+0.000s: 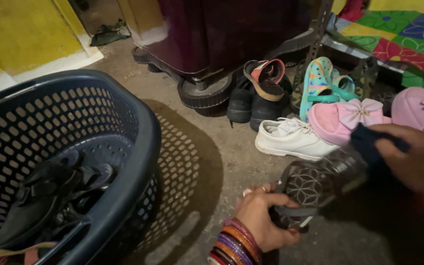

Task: The person wipes several pairs of shoes on the floor with a dark cloth. They clean a pair of patterned flip-flops, pink slides, and white sneakers, handling each item individually and wiping the surfaces before placing them back down.

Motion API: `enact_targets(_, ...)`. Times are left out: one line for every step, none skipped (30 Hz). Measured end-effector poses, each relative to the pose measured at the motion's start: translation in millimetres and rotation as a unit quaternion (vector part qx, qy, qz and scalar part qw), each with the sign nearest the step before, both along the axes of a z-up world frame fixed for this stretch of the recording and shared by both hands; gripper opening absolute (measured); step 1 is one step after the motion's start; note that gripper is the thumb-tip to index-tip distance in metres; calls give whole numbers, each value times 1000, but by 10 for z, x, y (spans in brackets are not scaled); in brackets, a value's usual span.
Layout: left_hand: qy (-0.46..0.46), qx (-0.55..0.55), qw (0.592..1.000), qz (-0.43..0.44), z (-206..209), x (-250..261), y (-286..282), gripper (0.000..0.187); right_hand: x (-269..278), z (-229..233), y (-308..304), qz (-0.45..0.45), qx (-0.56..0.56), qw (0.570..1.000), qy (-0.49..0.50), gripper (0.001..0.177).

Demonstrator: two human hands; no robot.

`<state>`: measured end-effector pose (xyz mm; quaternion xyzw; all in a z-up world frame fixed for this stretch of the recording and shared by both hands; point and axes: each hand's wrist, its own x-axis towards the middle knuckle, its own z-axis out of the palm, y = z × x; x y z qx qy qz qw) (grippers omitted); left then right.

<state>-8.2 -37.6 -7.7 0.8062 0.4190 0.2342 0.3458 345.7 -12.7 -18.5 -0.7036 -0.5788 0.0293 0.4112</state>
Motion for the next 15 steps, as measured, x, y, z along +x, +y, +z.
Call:
enact_targets(6, 23, 1000, -5, 10, 8, 5, 43, 64, -1, -47, 9, 20, 1000, 10, 30)
enact_targets(12, 45, 999, -9, 8, 14, 4, 40, 117, 24, -87, 47, -10, 999, 26, 30)
enact_targets(19, 67, 997, -13, -5, 21, -3, 36, 159, 81, -153, 85, -39, 995, 42, 30)
enact_targets(11, 85, 996, -21, -31, 39, -26, 38, 171, 147, -253, 122, -71, 988, 57, 32)
enact_targets(4, 102, 994, -29, -58, 63, -39, 39, 71, 134, -349, 96, -26, 995, 8, 31)
enact_targets(-4, 117, 992, -38, -90, 87, -79, 41, -130, 40, -458, 69, 17, 997, -42, 32)
enact_targets(22, 110, 993, -21, -119, 112, -108, 53, -324, -32, -555, 42, 59, 993, -92, 33)
enact_targets(48, 109, 993, -7, -138, 134, -74, 66, -463, -59, -602, 36, 41, 992, -114, 33)
enact_targets(74, 107, 991, 8, -165, 147, -51, 79, -571, -90, -638, 30, 23, 990, -137, 32)
enact_targets(114, 112, 986, 52, -192, 144, -6, 92, -624, -113, -657, 23, 8, 987, -158, 31)
enact_targets(153, 117, 977, 95, -217, 137, 65, 106, -650, -147, -615, 57, -27, 985, -160, 32)
enact_targets(190, 117, 965, 139, -251, 138, 91, 120, -668, -199, -557, 92, -68, 980, -163, 34)
enact_targets(209, 99, 960, 157, -276, 109, 113, 115, -660, -248, -548, 126, -109, 972, -165, 35)
enact_targets(227, 79, 955, 174, -289, 58, 116, 111, -642, -297, -607, 118, -101, 971, -182, 36)
enact_targets(245, 60, 949, 190, -286, 30, 94, 107, -642, -345, -666, 109, -93, 970, -199, 37)
